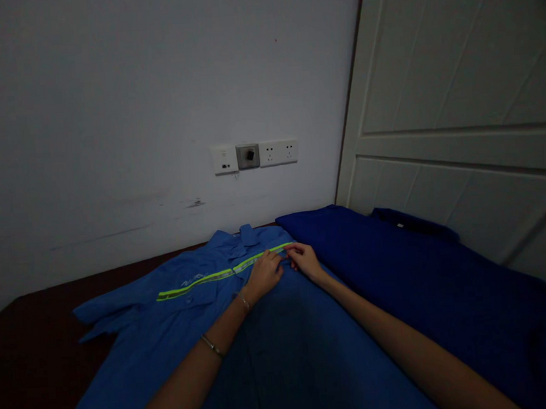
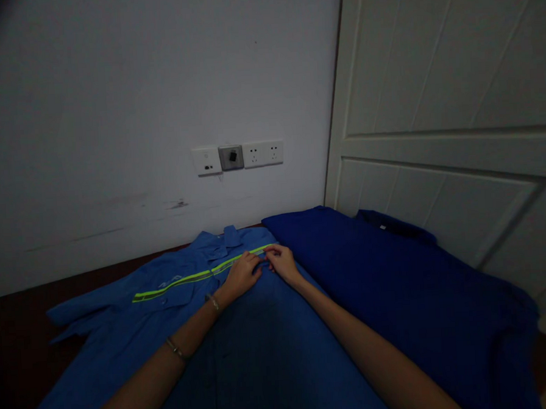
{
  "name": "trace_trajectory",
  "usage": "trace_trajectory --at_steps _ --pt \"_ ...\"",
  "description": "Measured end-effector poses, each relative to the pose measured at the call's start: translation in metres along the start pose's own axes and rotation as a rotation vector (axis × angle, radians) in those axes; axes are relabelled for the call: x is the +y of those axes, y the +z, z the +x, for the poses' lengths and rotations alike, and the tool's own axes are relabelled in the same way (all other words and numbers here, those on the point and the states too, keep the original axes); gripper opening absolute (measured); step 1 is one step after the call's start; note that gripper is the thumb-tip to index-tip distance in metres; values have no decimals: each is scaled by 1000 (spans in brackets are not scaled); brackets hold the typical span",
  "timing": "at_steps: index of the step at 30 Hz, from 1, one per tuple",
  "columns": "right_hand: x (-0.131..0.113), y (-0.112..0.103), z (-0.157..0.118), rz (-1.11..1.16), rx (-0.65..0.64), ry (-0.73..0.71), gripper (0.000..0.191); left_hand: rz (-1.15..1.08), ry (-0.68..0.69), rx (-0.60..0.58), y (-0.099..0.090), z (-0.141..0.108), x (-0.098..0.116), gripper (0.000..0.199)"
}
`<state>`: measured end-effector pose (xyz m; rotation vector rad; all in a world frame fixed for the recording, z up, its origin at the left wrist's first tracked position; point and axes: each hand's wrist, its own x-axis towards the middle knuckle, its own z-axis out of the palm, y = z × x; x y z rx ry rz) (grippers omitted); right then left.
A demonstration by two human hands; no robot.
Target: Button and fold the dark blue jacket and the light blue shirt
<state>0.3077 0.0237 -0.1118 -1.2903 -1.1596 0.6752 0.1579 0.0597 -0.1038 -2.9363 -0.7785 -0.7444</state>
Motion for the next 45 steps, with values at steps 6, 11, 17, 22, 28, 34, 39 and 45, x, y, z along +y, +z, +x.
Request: trace_trajectory --at_steps 6,11,17,22,28,34,39,45 --pt "0 1 1 16 10 42 24 16 -27 6 -2 1 -5 24" --pt "-11 0 0 35 0 38 21 -56 -194 93 1 4 -14 21" --pt "-34 -5 0 -66 -5 -171 18 -338 -440 193 0 10 -21 21" --pt "-37 -9 -1 -419 -132 -327 16 -608 -552 236 1 17 -22 20" --pt "-32 -6 -8 -877 -316 -305 22 -751 -660 238 11 20 -28 18" --pt "-34 -1 -15 -1224 -375 -435 21 -739 -678 238 14 19 -31 18" --pt "-33 -4 -12 -1278 -486 -547 20 -742 -688 259 13 19 -29 18" --pt "-28 2 -13 -1354 -421 -511 27 -705 -670 238 14 18 -27 19"
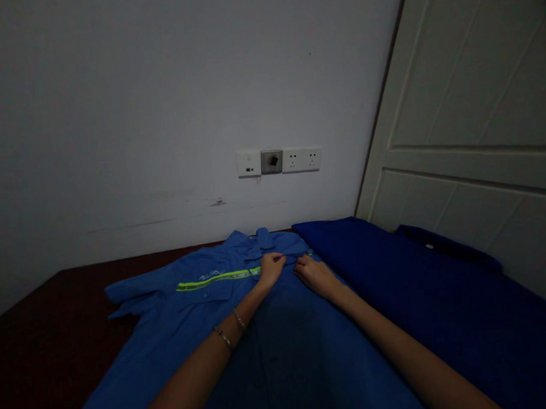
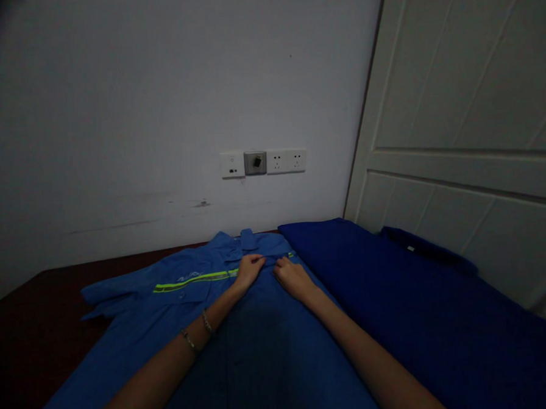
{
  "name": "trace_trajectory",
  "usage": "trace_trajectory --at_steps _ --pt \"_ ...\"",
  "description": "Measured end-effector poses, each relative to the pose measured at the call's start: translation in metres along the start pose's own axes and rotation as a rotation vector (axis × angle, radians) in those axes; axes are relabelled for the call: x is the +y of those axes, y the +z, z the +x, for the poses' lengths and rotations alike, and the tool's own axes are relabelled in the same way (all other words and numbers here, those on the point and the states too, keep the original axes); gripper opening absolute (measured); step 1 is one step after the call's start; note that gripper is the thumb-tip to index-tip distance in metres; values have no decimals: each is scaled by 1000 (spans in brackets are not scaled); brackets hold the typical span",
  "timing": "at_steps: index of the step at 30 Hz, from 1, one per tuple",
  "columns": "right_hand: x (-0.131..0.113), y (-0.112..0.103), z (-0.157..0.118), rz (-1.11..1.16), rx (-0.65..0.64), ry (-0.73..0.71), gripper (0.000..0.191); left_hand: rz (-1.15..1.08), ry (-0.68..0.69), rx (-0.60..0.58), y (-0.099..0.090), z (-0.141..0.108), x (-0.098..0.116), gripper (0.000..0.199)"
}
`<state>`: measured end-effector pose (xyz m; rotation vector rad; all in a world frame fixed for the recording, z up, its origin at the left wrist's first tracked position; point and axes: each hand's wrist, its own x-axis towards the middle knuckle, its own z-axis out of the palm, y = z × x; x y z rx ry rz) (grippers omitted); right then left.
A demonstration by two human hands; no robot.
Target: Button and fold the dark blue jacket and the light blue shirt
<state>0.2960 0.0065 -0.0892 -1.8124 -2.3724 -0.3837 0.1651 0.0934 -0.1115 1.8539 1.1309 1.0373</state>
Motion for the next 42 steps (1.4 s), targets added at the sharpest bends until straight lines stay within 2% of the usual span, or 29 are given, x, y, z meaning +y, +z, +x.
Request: trace_trajectory --at_steps 9,21,26,32,37,42 --pt "-6 5 1 -42 35 93 29 69 27 -89 -2 -2 1 23" --pt "-9 2 -3 105 79 199 29 -30 62 -283 -6 4 -6 26" --pt "-12 -2 -4 125 80 244 28 -93 63 -312 -10 5 -7 29" --pt "-14 -3 -5 114 114 262 28 -187 -10 -331 -16 5 -4 29" --pt "-14 -4 -6 93 140 247 28 -180 -90 -324 -21 9 -2 44" --pt "-14 -5 -7 76 156 231 29 -315 -111 -320 -23 14 -2 38"
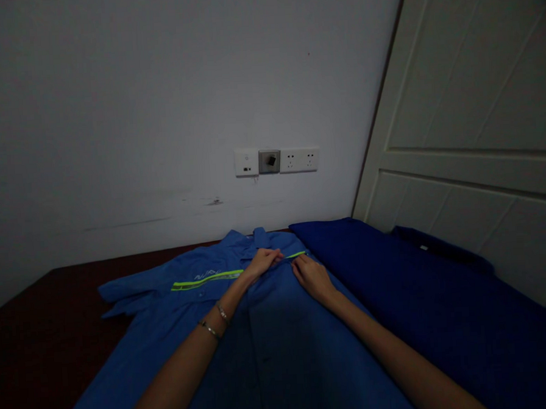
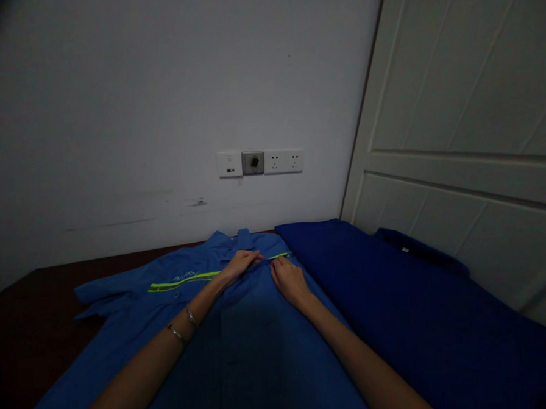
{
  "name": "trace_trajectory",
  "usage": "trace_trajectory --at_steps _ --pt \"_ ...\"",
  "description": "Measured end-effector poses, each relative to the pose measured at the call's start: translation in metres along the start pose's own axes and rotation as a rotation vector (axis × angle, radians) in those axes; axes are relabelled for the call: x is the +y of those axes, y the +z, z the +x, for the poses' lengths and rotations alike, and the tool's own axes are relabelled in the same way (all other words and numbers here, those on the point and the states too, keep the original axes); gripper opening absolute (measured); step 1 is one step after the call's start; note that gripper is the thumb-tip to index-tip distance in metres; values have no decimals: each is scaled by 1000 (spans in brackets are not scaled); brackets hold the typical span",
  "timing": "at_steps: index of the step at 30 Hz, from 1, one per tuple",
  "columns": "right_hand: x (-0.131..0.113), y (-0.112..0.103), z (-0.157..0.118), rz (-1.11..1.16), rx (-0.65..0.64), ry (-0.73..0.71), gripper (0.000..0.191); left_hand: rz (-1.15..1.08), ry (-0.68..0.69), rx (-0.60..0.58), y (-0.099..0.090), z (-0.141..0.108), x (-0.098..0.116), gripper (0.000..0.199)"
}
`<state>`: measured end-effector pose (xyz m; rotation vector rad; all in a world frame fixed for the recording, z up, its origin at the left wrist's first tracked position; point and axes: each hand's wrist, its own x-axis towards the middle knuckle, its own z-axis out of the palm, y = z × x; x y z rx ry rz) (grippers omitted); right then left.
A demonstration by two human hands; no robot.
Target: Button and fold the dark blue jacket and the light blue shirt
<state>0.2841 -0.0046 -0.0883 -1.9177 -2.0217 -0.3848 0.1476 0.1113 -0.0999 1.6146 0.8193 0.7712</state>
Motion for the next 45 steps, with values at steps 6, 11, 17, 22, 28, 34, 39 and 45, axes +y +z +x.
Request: trace_trajectory --at_steps 6,11,17,22,28,34,39,45 --pt "1 4 0 -19 3 -4 28 219 44 -49 -3 6 -4 21" --pt "1 7 0 -21 -11 -2 28 385 174 -142 -2 10 -8 19" --pt "0 5 -1 -20 -22 5 27 362 238 -181 -4 7 -9 20" --pt "-1 2 -1 -23 -39 2 28 344 253 -177 -1 2 -4 20" --pt "-1 2 -1 -40 -77 21 31 365 275 -171 2 -1 0 20" --pt "-1 1 -1 -48 -74 11 31 366 282 -186 2 -5 5 20" --pt "-1 1 -1 -49 -76 18 33 368 299 -188 3 -4 4 18" --pt "-2 1 -1 -51 -63 -3 34 413 330 -197 0 3 0 17"
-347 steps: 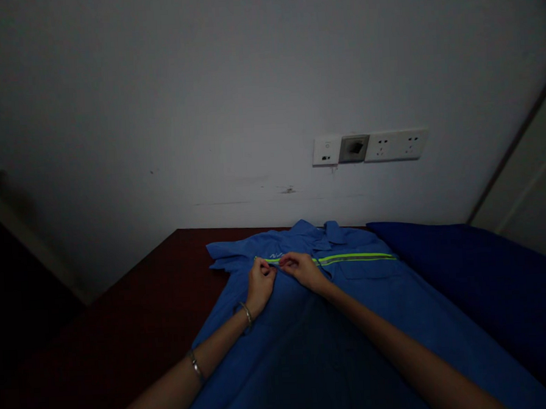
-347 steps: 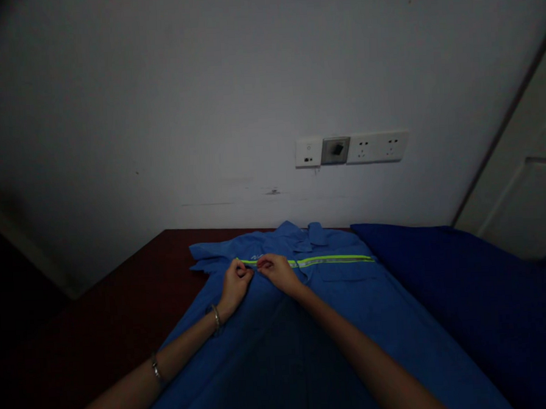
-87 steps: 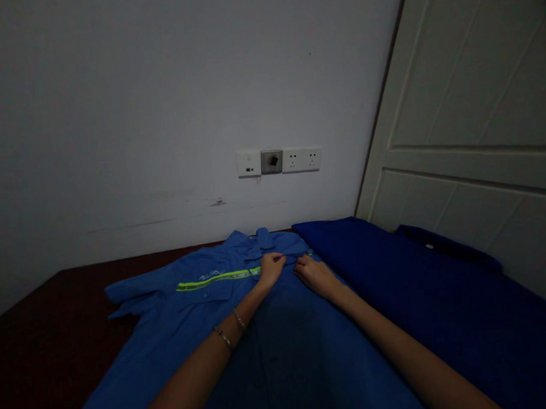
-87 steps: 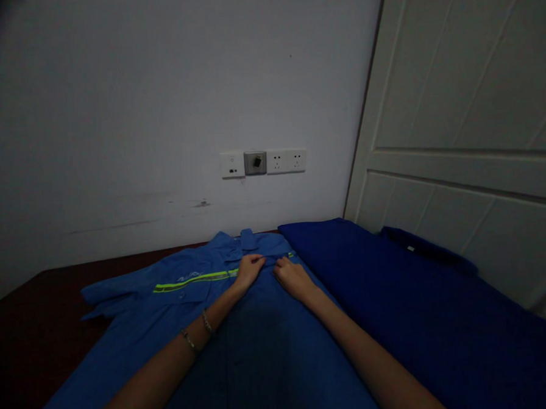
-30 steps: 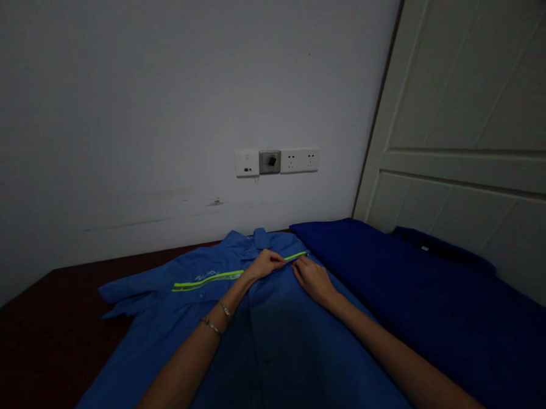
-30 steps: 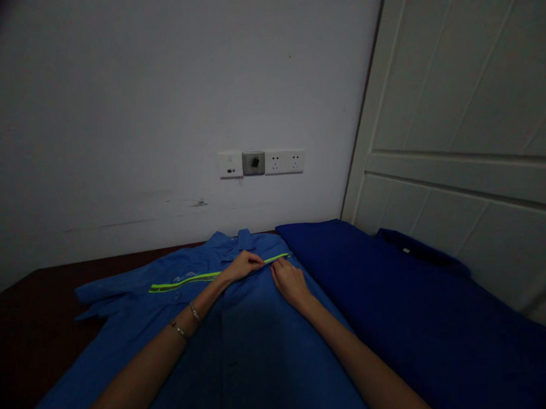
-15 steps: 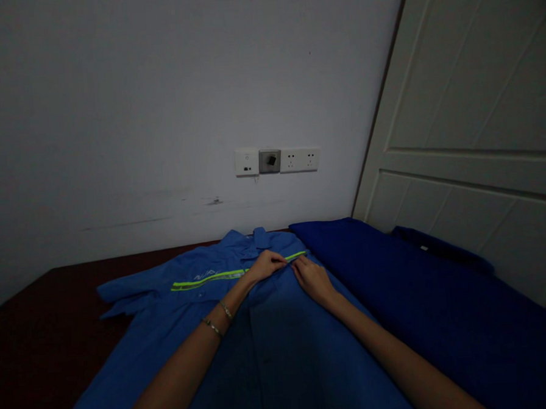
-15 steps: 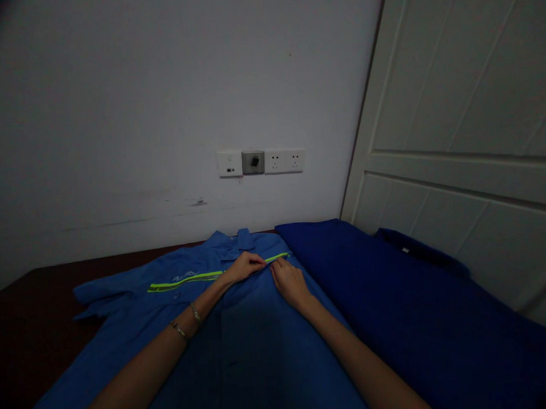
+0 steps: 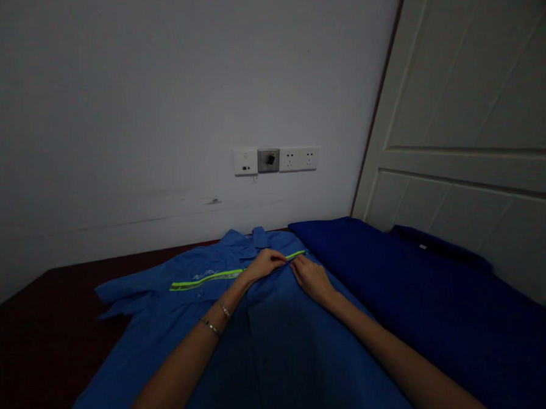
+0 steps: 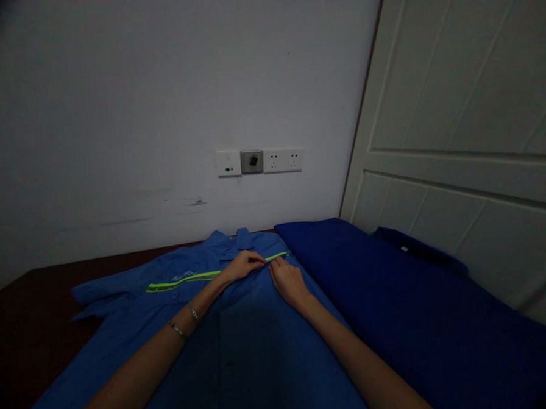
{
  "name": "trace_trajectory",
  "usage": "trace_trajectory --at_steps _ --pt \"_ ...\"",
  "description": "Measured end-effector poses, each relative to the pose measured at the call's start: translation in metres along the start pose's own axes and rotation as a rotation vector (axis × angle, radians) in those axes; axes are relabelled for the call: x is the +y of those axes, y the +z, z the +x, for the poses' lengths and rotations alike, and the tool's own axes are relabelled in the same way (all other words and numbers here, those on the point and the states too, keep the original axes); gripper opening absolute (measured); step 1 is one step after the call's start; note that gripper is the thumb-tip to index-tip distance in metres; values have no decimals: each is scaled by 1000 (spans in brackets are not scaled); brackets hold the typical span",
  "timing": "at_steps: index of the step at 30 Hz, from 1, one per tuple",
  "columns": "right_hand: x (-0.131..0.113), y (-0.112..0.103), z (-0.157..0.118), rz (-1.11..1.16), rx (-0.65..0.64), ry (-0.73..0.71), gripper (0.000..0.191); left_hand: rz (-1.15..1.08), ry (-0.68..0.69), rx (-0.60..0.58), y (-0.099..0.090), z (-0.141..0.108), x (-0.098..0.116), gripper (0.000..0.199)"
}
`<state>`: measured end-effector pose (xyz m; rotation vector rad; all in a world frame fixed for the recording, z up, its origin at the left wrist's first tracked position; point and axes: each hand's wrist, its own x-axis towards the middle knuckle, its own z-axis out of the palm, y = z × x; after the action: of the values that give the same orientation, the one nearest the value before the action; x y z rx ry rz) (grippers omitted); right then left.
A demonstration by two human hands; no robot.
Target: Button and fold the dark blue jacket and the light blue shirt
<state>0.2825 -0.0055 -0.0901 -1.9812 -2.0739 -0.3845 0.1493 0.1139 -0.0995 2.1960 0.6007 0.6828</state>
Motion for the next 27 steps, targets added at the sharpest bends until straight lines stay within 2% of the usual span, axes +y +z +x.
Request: trace_trajectory --at_steps 7,13,20,27 --pt "-2 -4 0 -7 9 11 33 -11 7 -15 -2 1 2 18" --pt "-3 -5 1 1 13 39 34 -58 4 -144 -12 -1 7 31" --pt "-1 -2 1 3 4 19 31 -157 -123 7 -8 5 -13 31" --pt "-1 -3 0 -3 32 19 31 -183 -174 23 -5 5 -13 34"
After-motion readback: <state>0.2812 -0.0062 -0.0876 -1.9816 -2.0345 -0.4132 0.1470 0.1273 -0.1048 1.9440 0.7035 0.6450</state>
